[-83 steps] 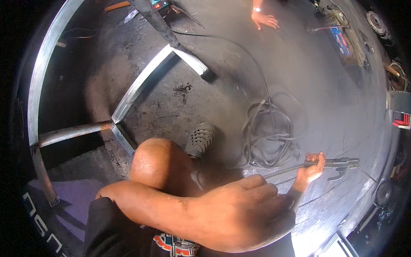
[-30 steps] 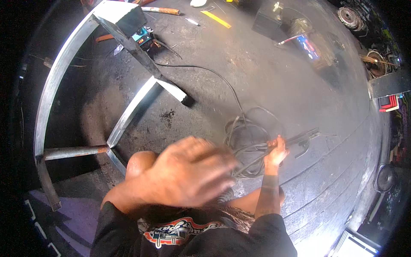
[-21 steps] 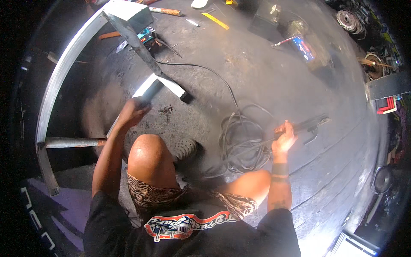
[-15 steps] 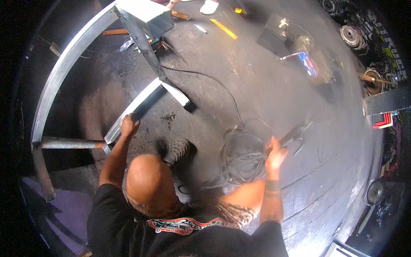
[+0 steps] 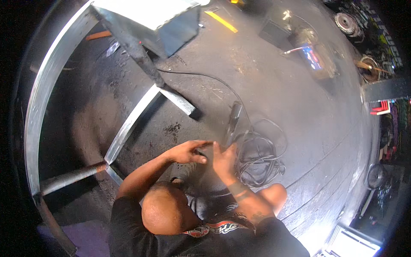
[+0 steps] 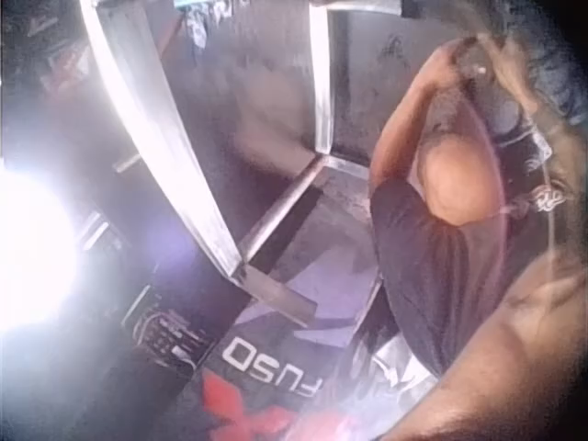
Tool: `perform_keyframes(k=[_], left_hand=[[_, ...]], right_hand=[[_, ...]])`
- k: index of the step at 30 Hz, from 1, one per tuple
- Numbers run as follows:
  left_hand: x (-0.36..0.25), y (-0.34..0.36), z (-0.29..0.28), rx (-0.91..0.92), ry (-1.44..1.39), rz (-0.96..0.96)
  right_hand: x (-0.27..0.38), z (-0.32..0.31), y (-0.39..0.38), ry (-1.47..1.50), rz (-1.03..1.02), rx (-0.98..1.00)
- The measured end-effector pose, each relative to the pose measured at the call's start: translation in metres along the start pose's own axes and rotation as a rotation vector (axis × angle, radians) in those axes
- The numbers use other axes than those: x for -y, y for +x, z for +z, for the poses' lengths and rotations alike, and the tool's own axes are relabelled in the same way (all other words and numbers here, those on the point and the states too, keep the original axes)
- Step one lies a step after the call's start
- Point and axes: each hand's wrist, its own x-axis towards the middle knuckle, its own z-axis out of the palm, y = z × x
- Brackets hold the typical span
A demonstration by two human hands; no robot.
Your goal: Assembling and welding a rectangular metal frame on the floor.
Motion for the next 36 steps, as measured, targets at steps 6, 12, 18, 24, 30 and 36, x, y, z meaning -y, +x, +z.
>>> perform_keyframes(k=[6,12,18,24,30,36], left_hand=[[0.008,-0.021,-0.009,0.06,0.144,-0.064],[0.063,-0.09,-0.056,-0.611,0.521,-0.318],[0.09,-0.069,-0.051,-0.872,0.447,-0.366],[0.06,-0.024,-0.048,-0.464,0.511,-0.106],[0.0,0.05,-0.065,-0.466,0.432,-0.043],[0.065,0.179,-0.199,-1.148,-0.366,0.069]], right_hand=[[0.017,0.017,-0.024,0.295,0.22,0.113],[-0.051,0.021,-0.045,0.071,0.641,-0.003],[-0.096,-0.003,-0.046,-0.088,0.762,-0.08],[-0.109,-0.013,-0.039,0.079,0.78,-0.229],[-0.09,-0.019,-0.043,-0.121,0.953,-0.183],[-0.082,-0.025,-0.039,0.192,1.118,-0.206]])
